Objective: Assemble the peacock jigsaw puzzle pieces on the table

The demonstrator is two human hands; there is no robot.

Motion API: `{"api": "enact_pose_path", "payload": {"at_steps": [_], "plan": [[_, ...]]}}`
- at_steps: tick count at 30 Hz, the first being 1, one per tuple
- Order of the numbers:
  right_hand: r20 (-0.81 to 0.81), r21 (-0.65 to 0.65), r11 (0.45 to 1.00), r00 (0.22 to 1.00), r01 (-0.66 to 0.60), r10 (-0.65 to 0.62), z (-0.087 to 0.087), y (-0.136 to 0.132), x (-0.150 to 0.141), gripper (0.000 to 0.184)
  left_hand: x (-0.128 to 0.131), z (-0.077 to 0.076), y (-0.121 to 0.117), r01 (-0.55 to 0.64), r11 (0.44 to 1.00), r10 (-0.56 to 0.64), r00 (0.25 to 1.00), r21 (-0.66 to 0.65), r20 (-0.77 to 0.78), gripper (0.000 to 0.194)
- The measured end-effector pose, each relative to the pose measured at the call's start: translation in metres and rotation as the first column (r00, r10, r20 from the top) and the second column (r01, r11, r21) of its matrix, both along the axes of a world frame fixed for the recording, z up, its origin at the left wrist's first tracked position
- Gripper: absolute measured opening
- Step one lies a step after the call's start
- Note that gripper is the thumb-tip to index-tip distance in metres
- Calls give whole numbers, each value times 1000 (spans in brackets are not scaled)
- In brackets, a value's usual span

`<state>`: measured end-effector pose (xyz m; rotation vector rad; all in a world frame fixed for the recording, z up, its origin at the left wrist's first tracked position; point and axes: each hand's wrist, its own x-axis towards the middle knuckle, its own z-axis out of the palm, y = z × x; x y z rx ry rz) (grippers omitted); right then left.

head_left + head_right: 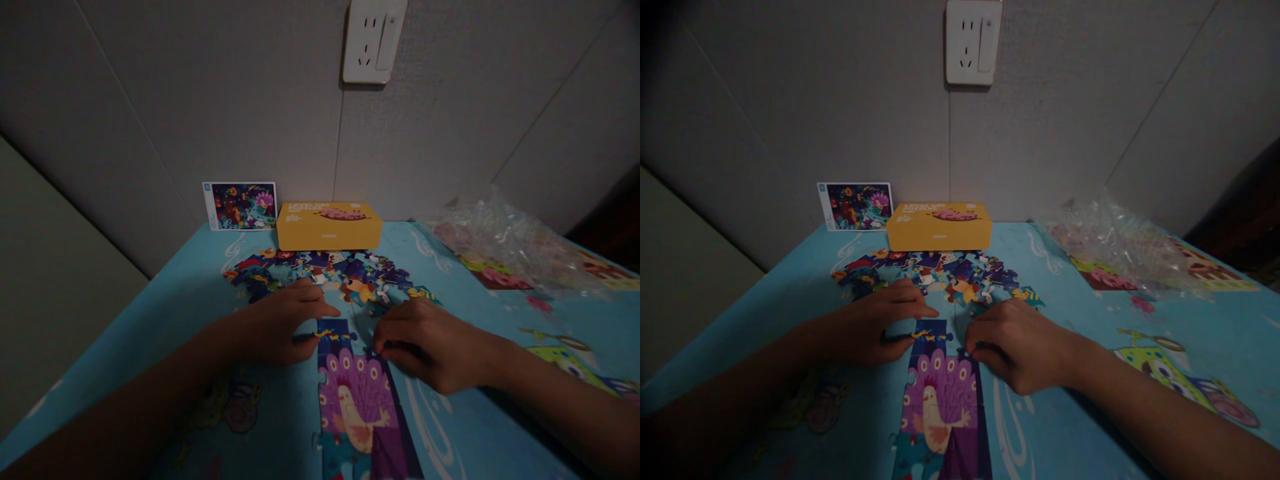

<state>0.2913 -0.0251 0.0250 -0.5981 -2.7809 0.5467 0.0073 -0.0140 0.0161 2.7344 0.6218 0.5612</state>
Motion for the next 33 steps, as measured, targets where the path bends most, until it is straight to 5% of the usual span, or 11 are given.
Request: {"api": "enact_pose_path", "payload": {"at_steps": [11, 16, 33], "plan": [[-13, 20, 1000, 1000, -14, 15, -4, -1, -7, 27, 10, 9, -9, 89, 995, -92, 993, -38, -75, 53], [-13, 29, 1000, 1000, 0, 1, -4, 0, -8, 27, 18, 13, -16, -33, 987, 3, 982, -157, -187, 70], [18, 64, 997, 998, 50, -52, -6, 3, -10, 25, 12, 10, -11, -36, 997, 29, 994, -67, -107, 56]]}}
